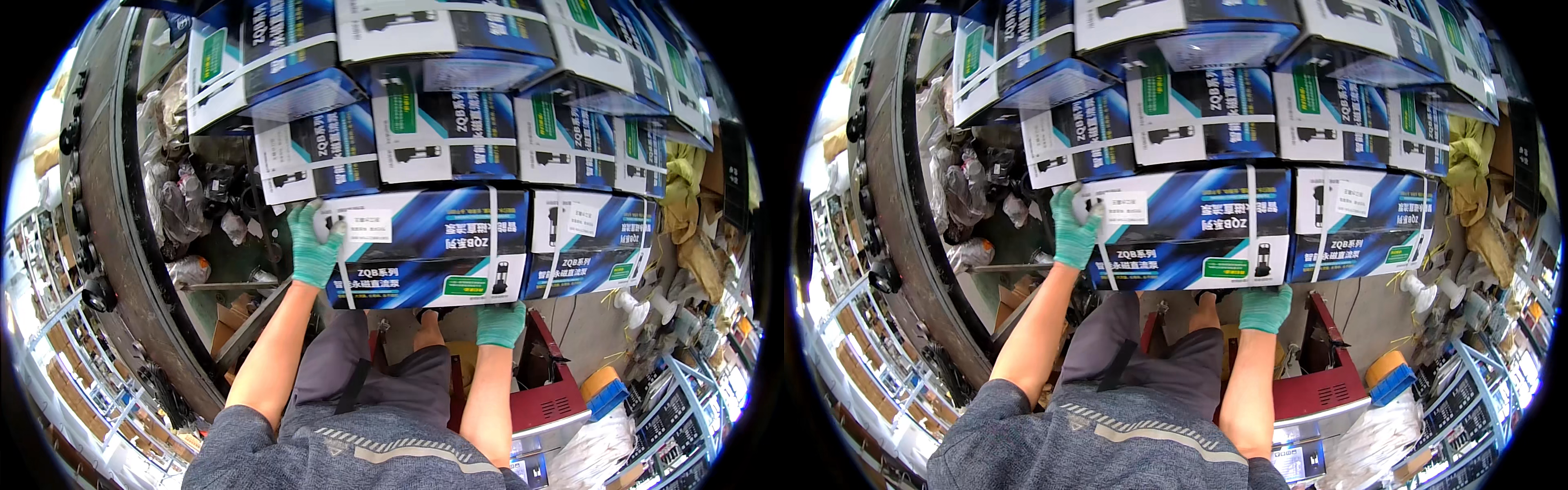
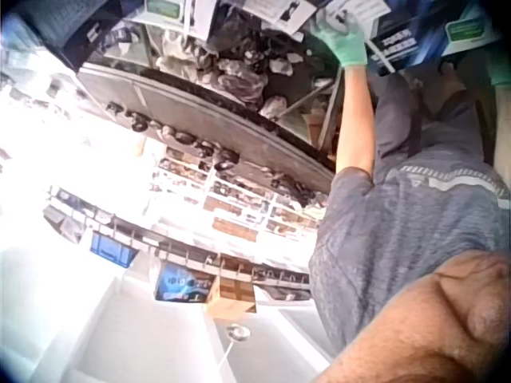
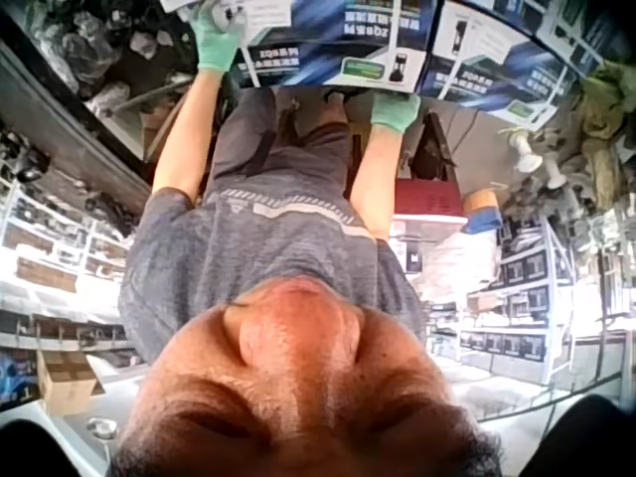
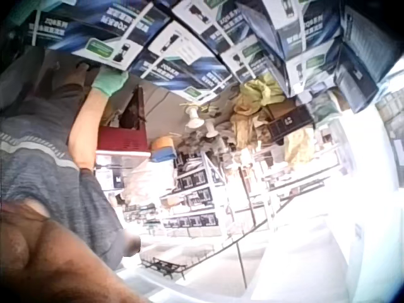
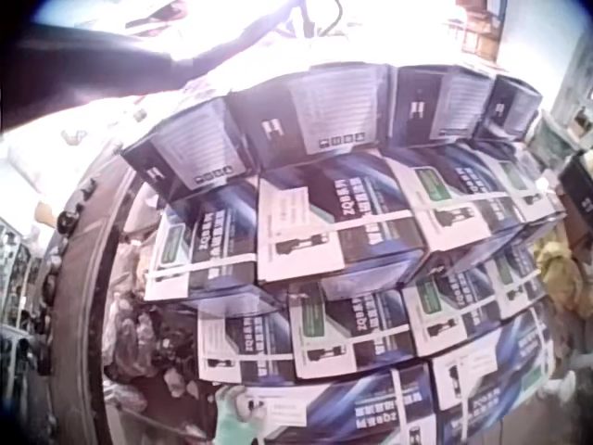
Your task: The person stacks blue and white product boxes onto a pallet in a warehouse. They pick up boxes from a nearby table and arrange them in neat rows on the pallet, occasionally using a pallet jack to move the stack.
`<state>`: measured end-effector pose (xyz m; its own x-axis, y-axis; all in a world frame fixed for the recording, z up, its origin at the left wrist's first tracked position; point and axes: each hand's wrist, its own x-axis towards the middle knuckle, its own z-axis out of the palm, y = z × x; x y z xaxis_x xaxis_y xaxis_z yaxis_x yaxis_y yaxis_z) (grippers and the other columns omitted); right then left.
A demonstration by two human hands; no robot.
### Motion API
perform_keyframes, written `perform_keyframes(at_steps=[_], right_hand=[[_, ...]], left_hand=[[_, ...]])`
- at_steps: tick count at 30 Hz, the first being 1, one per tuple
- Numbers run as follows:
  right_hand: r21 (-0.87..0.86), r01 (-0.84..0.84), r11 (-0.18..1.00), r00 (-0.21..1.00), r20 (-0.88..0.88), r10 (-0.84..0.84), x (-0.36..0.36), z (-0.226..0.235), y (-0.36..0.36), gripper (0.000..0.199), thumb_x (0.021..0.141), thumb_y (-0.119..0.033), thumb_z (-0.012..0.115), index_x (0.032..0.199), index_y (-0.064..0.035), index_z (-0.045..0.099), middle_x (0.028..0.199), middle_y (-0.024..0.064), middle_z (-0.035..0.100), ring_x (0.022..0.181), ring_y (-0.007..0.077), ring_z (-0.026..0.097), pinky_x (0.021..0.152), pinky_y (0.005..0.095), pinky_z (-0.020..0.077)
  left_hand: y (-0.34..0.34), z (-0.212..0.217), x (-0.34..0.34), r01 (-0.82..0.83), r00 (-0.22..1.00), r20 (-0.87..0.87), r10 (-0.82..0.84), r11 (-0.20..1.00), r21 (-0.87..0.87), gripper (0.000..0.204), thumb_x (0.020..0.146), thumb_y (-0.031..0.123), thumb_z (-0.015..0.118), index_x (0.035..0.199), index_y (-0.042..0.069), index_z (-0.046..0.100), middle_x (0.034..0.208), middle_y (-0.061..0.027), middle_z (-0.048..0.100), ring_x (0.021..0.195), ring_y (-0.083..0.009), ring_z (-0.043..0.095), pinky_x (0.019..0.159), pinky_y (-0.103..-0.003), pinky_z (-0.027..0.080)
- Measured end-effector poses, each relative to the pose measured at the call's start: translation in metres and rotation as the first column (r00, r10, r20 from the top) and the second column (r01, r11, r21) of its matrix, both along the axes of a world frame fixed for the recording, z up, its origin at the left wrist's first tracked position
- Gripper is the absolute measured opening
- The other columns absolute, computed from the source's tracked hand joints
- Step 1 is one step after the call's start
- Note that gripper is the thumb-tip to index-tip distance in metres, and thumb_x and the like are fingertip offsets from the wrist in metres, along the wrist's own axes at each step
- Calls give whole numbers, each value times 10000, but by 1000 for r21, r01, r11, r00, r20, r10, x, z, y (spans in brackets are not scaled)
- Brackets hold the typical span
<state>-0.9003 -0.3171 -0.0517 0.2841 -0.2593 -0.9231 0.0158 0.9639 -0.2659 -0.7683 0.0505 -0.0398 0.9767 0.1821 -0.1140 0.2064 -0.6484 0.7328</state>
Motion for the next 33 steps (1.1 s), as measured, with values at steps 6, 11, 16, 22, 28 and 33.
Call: perform_keyframes(at_steps=[6, 11, 16, 22, 28, 33], right_hand=[[-80, -63, 995, 995, -78, 56, 36, 33, 25, 561, 957, -394, 347, 1407, -118, 536, 1452, 110, 523, 1313, 347, 493, 1071, 586, 407], [-96, -153, 983, 987, -60, 148, 27, 17, 19, 648, 966, -548, 313, 1445, -150, 494, 1457, 100, 511, 1326, 333, 479, 1063, 592, 408], [-167, -205, 964, 976, -109, 188, 30, 9, 28, 604, 1001, -528, 300, 1448, -165, 480, 1455, 91, 508, 1308, 337, 482, 1040, 588, 419], [-146, -247, 958, 969, -64, 240, 14, -11, 11, 541, 989, -482, 431, 1394, -140, 539, 1387, 91, 570, 1247, 324, 531, 1040, 569, 432], [-91, -325, 941, 939, -150, 310, 1, 15, -33, 486, 922, -315, 574, 1329, -51, 560, 1340, 117, 588, 1231, 320, 546, 1058, 548, 445], [-121, -327, 937, 943, 13, 331, 28, 26, -57, 518, 932, -361, 583, 1364, -78, 545, 1394, 136, 573, 1302, 351, 510, 1095, 579, 405]], left_hand=[[0, -9, 16, -72, 991, -129, 43, 972, -224, 581, 798, 50, 794, 1293, 69, 491, 1242, -133, 382, 1159, -284, 478, 1028, -381, 431], [18, -31, 7, -4, 999, 48, 5, 1000, -28, 551, 790, 30, 792, 1243, 59, 480, 1187, -83, 439, 1117, -220, 478, 1002, -333, 423], [30, -36, 6, -113, 989, -121, 85, 964, -241, 567, 850, 48, 780, 1285, 85, 419, 1215, -48, 450, 1123, -174, 470, 1008, -309, 416], [28, -31, 1, -214, 977, -81, 198, 918, -333, 620, 839, 58, 794, 1313, 95, 395, 1196, -55, 465, 1104, -177, 493, 979, -318, 445], [17, -4, -68, -486, 854, -469, 224, 665, -567, 948, 791, 150, 853, 1520, 19, 260, 1397, -144, 500, 1251, -211, 499, 1066, -338, 419], [10, 20, -87, -468, 846, -493, 202, 725, -506, 1019, 771, 197, 872, 1548, 19, 238, 1463, -152, 457, 1330, -233, 448, 1114, -355, 376]])
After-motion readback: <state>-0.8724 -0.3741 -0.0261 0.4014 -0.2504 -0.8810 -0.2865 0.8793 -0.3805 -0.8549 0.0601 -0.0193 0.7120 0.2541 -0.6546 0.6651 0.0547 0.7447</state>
